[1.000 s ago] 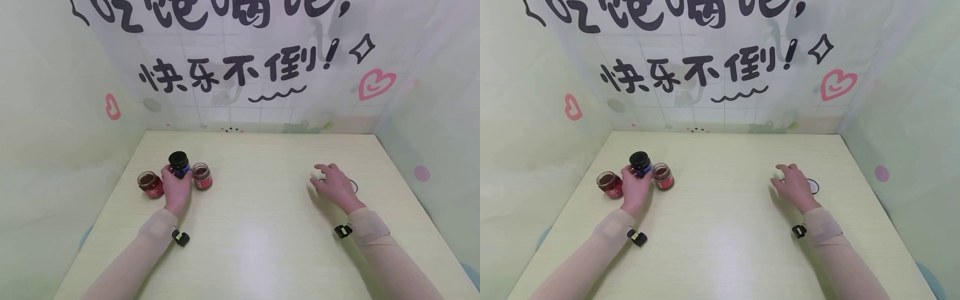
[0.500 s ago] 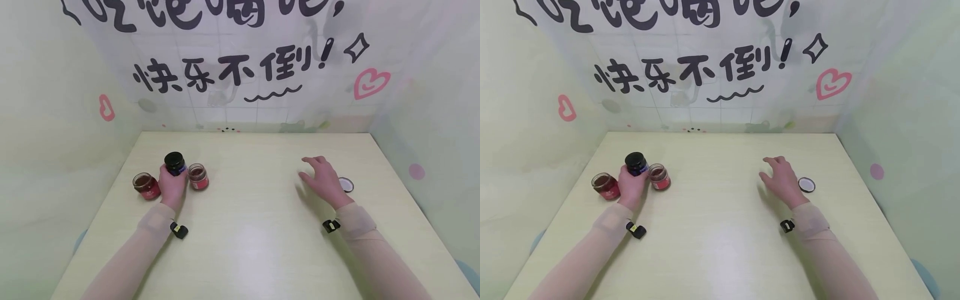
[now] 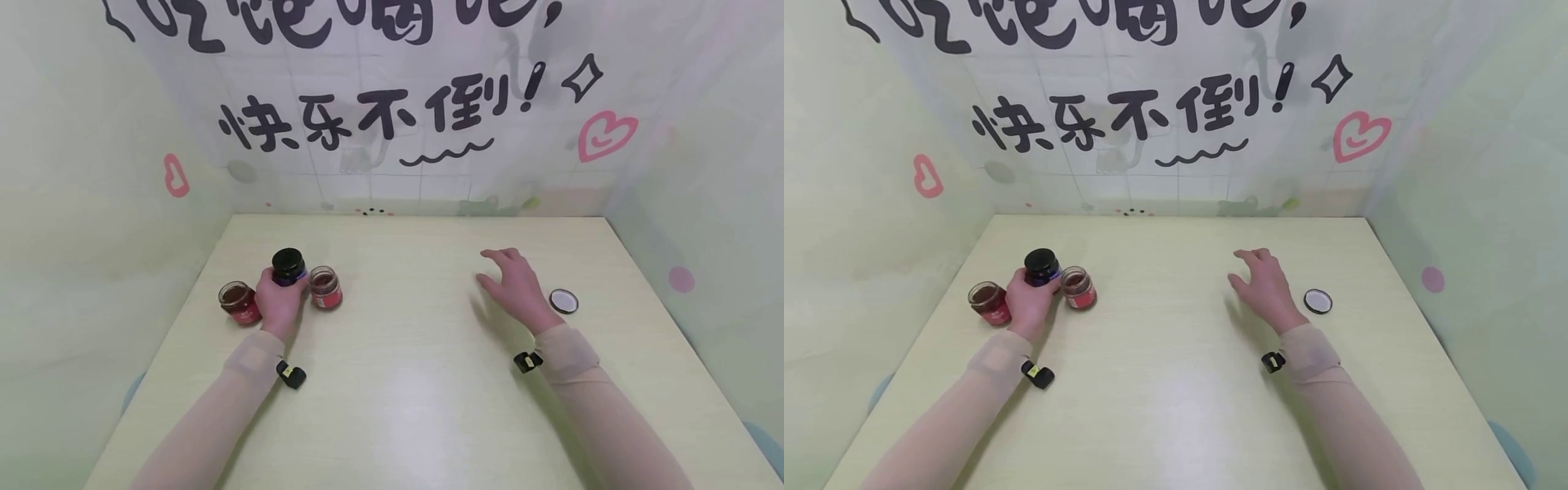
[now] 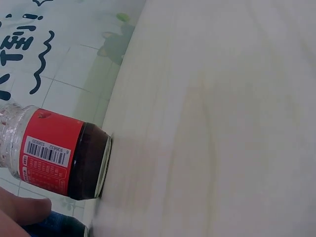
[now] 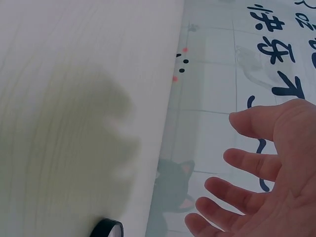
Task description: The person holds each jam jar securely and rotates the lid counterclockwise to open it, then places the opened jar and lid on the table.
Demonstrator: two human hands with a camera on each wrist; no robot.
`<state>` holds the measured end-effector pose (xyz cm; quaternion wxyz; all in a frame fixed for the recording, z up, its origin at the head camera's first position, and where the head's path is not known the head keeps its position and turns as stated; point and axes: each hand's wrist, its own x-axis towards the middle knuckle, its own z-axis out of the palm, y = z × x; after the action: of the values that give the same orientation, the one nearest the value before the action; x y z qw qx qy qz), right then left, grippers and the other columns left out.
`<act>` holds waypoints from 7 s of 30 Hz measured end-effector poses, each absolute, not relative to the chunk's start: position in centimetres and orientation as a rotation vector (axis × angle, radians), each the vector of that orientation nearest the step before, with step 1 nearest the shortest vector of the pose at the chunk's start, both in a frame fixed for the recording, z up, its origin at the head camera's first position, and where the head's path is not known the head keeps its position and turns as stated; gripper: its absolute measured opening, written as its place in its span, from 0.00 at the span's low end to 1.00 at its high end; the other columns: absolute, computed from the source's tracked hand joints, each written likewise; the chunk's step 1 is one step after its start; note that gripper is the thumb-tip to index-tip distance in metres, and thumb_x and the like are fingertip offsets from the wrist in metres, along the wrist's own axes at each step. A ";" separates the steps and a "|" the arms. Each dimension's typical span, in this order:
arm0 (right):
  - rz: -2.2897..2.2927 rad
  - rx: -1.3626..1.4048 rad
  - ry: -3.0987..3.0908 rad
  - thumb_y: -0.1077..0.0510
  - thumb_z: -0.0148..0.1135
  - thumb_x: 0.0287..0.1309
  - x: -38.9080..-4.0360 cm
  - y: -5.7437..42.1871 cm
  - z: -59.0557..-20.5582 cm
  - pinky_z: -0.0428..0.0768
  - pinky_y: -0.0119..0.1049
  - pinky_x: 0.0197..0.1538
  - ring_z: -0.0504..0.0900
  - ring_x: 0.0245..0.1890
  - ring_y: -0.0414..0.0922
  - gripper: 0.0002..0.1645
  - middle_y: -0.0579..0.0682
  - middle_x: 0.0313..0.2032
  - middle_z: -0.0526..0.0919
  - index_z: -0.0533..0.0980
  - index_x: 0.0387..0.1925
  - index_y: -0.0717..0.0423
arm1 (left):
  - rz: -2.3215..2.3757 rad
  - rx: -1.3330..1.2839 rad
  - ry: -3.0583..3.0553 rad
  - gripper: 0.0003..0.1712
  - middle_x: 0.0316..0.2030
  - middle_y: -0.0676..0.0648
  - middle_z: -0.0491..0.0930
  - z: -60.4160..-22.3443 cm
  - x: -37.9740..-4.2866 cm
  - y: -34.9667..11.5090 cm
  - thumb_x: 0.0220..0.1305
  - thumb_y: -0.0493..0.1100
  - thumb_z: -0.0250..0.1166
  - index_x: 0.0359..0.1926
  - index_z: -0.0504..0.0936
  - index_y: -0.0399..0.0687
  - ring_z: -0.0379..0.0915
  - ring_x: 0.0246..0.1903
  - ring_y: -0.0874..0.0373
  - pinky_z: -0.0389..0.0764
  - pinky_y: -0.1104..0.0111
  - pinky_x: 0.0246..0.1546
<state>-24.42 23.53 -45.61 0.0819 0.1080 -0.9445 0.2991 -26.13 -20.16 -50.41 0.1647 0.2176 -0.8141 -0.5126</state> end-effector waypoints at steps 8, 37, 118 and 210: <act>0.904 0.321 -2.823 0.51 0.64 0.66 -24.6 22.9 -45.9 0.69 0.60 0.62 0.70 0.60 0.62 0.31 0.62 0.61 0.71 0.71 0.67 0.55 | -1.486 0.569 -2.253 0.38 0.62 0.40 0.77 -49.8 -26.1 -19.8 0.54 0.45 0.79 0.63 0.74 0.43 0.70 0.64 0.47 0.63 0.57 0.69; 0.957 0.356 -2.769 0.50 0.64 0.66 -24.8 21.4 -45.1 0.69 0.57 0.62 0.71 0.61 0.59 0.31 0.60 0.61 0.71 0.71 0.68 0.53 | -1.619 0.460 -2.098 0.41 0.61 0.51 0.76 -44.8 -25.6 -18.0 0.51 0.50 0.81 0.65 0.74 0.54 0.76 0.57 0.53 0.75 0.63 0.58; 1.577 0.634 -2.661 0.41 0.65 0.65 -23.3 15.1 -40.1 0.79 0.44 0.58 0.80 0.54 0.45 0.30 0.46 0.58 0.81 0.75 0.66 0.41 | -1.386 -0.127 -2.451 0.44 0.45 0.45 0.79 -45.8 -19.6 -6.0 0.45 0.59 0.82 0.62 0.80 0.44 0.76 0.44 0.51 0.76 0.59 0.47; 1.576 0.707 -2.643 0.54 0.68 0.65 -21.6 13.1 -40.5 0.71 0.38 0.31 0.72 0.32 0.53 0.16 0.57 0.33 0.75 0.83 0.49 0.61 | -1.216 -0.477 -2.459 0.25 0.31 0.51 0.85 -45.7 -18.8 -6.0 0.46 0.56 0.82 0.43 0.86 0.50 0.80 0.28 0.60 0.81 0.68 0.29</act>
<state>-21.61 13.09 -40.45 -0.0078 0.2240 -0.8371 0.4991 -18.84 -6.00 -45.65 0.1777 -0.1685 -0.8691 -0.4299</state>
